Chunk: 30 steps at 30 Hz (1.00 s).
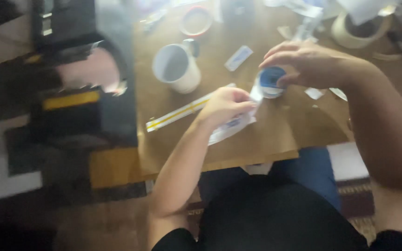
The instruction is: Preparing printed labels for mug sublimation by cutting them and applying heat-resistant tape
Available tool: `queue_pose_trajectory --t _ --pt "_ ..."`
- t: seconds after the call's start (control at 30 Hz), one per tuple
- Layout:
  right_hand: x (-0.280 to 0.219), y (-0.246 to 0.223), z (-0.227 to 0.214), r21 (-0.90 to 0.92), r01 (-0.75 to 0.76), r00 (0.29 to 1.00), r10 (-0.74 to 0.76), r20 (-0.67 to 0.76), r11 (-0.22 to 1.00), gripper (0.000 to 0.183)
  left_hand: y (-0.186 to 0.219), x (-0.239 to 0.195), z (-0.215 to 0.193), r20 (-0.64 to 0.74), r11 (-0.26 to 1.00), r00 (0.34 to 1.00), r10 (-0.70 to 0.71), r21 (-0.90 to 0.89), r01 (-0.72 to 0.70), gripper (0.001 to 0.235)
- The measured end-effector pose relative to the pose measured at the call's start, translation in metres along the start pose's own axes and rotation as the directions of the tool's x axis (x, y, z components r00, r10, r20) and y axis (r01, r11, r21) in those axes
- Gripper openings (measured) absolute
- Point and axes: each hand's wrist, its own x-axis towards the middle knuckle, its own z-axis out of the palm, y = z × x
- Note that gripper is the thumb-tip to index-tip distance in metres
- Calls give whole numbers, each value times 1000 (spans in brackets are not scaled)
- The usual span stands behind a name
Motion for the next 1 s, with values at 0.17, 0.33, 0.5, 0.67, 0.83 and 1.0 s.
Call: queue_pose_trajectory --t 0.17,0.33,0.5,0.67,0.83,1.0 --pt "-140 -20 2 -224 -353 868 228 -441 908 10 6 -7 0 9 991 1000 -15 -136 16 12" --pt "-186 -51 35 -172 -877 479 796 -370 448 21 3 -8 0 32 967 999 -28 -253 35 10" --pt "-188 -39 73 -37 -966 254 921 -294 254 36 -7 -4 5 23 961 1000 -17 -276 23 12" --pt "-280 53 156 67 -876 407 807 -428 477 50 -35 7 7 -70 974 990 121 -183 -132 12" --pt "-319 87 195 232 -759 466 756 -459 609 51 -15 -8 2 36 947 998 46 -321 -32 14" --pt "-314 86 195 463 -742 352 869 -346 485 49 -27 1 3 32 935 997 77 -349 -61 13"
